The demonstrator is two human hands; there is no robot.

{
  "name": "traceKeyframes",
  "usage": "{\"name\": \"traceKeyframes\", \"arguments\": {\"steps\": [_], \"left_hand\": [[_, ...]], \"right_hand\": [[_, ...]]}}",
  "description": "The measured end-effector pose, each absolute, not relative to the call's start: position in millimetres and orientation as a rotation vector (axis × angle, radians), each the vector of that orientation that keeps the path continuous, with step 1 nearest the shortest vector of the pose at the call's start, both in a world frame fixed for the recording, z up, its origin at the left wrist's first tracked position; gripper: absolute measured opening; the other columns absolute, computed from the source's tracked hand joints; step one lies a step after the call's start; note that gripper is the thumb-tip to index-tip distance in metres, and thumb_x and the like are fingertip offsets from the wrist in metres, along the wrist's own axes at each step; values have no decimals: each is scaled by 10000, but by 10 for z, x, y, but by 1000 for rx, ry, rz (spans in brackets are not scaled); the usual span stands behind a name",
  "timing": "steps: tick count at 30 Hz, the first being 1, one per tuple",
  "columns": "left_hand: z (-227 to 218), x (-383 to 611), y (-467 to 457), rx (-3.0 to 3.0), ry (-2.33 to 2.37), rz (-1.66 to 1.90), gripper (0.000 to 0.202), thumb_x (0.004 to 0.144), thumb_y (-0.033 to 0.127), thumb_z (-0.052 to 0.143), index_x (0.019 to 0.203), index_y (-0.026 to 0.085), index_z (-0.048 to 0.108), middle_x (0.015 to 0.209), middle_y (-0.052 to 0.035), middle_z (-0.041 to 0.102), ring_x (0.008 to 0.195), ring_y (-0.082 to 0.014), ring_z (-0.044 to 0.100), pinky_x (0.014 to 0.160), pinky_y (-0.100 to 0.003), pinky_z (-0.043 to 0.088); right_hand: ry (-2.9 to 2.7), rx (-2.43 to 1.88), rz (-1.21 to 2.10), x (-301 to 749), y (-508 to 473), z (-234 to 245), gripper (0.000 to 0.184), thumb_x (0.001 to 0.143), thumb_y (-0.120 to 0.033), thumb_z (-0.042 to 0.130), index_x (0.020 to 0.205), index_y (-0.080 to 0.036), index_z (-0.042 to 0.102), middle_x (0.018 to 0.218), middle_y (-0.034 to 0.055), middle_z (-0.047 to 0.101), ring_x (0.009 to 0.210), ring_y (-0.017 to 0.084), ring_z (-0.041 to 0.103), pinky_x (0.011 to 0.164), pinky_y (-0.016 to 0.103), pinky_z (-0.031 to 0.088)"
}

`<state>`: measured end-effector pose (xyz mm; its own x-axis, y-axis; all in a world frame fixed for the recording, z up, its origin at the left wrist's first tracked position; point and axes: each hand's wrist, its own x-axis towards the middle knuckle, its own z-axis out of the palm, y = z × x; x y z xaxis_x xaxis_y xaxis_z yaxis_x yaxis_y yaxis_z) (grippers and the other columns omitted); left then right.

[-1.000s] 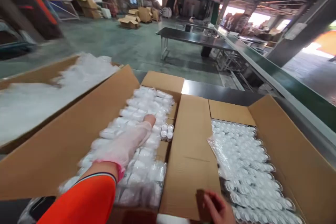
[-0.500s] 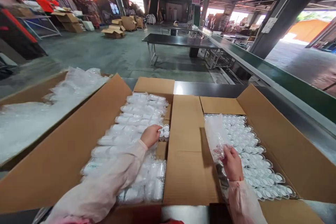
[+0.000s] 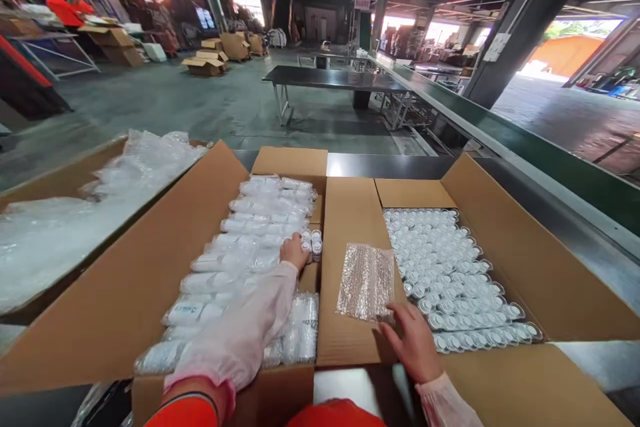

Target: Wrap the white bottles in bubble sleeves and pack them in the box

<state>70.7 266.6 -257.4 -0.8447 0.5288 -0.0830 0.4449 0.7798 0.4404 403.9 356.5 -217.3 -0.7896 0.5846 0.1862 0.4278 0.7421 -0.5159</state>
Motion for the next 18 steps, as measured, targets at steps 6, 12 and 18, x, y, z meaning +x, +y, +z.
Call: {"name": "traceKeyframes", "arguments": {"steps": [6, 12, 18], "left_hand": [[-2094, 686, 2026, 605, 2044, 1570, 478, 563, 277, 747, 988, 141, 574, 927, -40, 663, 849, -181, 615, 787, -282, 465], [-1591, 1350, 1560, 222, 811, 1868, 482, 695, 591, 629, 994, 217, 575, 920, -29, 643, 730, -178, 631, 708, -372, 504], [-1894, 2288, 1846, 388, 1042, 1420, 580, 781, 550, 509, 1249, 214, 445, 723, 6, 574, 412, -110, 499, 399, -232, 375]], "right_hand": [[-2875, -528, 706, 3753, 3568, -2305, 228, 832, -218, 577, 1054, -198, 631, 1021, 102, 617, 977, 258, 521, 870, 400, 415], [-2807, -614, 942, 3567, 3544, -2377, 131, 821, -230, 574, 735, -201, 668, 761, 35, 648, 759, 191, 560, 692, 293, 408], [-2488, -872, 1337, 3390, 3414, -2401, 315, 662, -448, 672, 524, -172, 611, 482, -15, 556, 527, 149, 489, 514, 250, 344]]}}
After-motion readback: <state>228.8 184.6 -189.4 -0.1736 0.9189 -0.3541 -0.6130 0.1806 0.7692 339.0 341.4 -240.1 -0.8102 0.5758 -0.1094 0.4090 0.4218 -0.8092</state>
